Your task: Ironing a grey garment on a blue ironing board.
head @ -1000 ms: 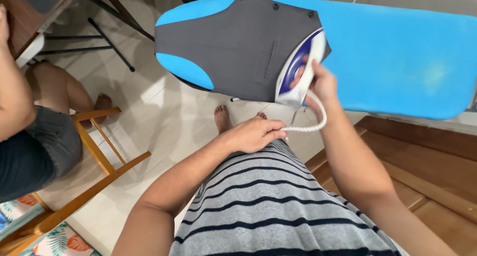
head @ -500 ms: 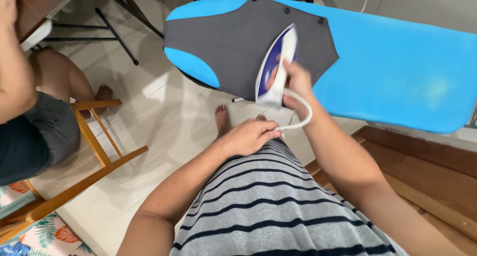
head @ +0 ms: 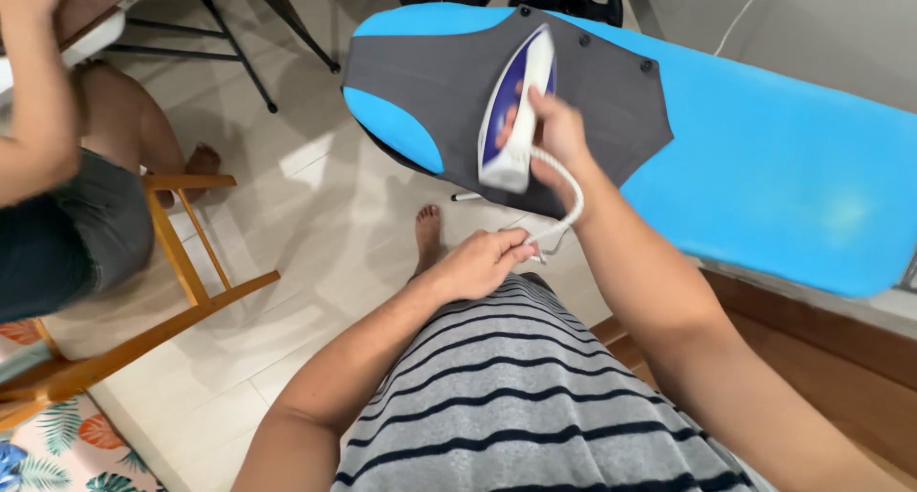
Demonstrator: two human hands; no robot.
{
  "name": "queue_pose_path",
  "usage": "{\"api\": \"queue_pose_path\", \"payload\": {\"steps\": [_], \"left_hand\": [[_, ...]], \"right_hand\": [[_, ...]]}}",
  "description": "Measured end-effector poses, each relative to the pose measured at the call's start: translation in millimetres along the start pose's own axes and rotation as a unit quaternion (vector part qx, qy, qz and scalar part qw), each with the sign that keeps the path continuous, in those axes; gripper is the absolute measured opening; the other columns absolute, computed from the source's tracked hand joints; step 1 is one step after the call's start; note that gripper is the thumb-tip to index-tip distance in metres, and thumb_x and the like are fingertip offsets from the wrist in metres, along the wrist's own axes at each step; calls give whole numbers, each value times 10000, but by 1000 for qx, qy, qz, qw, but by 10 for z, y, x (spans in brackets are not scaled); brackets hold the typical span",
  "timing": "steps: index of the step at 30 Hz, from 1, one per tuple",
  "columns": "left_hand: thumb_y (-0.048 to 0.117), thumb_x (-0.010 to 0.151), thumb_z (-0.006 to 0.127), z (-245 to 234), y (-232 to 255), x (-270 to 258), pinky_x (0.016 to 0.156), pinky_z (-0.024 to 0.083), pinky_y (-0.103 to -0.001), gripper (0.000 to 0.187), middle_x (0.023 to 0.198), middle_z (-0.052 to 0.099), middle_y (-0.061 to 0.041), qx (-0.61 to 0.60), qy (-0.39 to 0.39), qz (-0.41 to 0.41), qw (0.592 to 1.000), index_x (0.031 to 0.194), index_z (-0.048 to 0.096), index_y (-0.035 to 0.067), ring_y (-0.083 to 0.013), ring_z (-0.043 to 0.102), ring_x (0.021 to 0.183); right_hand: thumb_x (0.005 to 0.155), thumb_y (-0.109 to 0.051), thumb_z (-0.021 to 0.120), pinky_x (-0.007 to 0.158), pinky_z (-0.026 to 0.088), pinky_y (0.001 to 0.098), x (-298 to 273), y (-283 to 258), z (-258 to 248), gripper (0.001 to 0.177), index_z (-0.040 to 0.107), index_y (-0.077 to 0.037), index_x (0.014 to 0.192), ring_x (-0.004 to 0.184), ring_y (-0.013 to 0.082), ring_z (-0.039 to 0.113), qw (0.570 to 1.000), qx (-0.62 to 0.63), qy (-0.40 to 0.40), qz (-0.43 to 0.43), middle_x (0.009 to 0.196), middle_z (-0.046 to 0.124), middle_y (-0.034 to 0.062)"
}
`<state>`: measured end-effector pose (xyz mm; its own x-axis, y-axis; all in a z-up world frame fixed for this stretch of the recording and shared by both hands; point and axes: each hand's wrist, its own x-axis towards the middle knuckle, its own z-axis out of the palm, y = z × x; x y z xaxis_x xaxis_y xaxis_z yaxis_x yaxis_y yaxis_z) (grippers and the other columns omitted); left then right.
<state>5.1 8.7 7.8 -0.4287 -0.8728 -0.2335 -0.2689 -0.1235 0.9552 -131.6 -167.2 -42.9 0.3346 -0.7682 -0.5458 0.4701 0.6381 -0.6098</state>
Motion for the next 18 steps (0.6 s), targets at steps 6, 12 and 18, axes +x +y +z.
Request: {"api": "queue_pose_path", "payload": {"steps": [6,12,18], "left_hand": [[283,1036,546,-1,-160,-3,748,534,-421,256,851,716,-159,1,-4,3,1000,997,663,59,-335,695,821],[314,1020,558,-149,-34,-5,780,538,-418,268,882,723,-166,-5,-55,-8,998,1083,708,101,-323,694,839],[271,1025,602,-92,-349,-92,1015,389,-513,239,925,743,-201,32,-65,93,993,1045,753,87,-389,631,961]], "right_hand": [[1035,-300,538,661,590,474,501,-180,-35,314,575,-19,1171,671,299,653,1000,5,-9,-26,810,641,142],[1051,-286,544,657,603,472,183,-19,72,312,584,-24,1217,664,305,667,1000,11,12,11,830,650,147],[1038,-276,546,618,569,460,-23,458,155,347,578,-27,1278,641,329,663,995,-71,-55,34,827,659,160]]}}
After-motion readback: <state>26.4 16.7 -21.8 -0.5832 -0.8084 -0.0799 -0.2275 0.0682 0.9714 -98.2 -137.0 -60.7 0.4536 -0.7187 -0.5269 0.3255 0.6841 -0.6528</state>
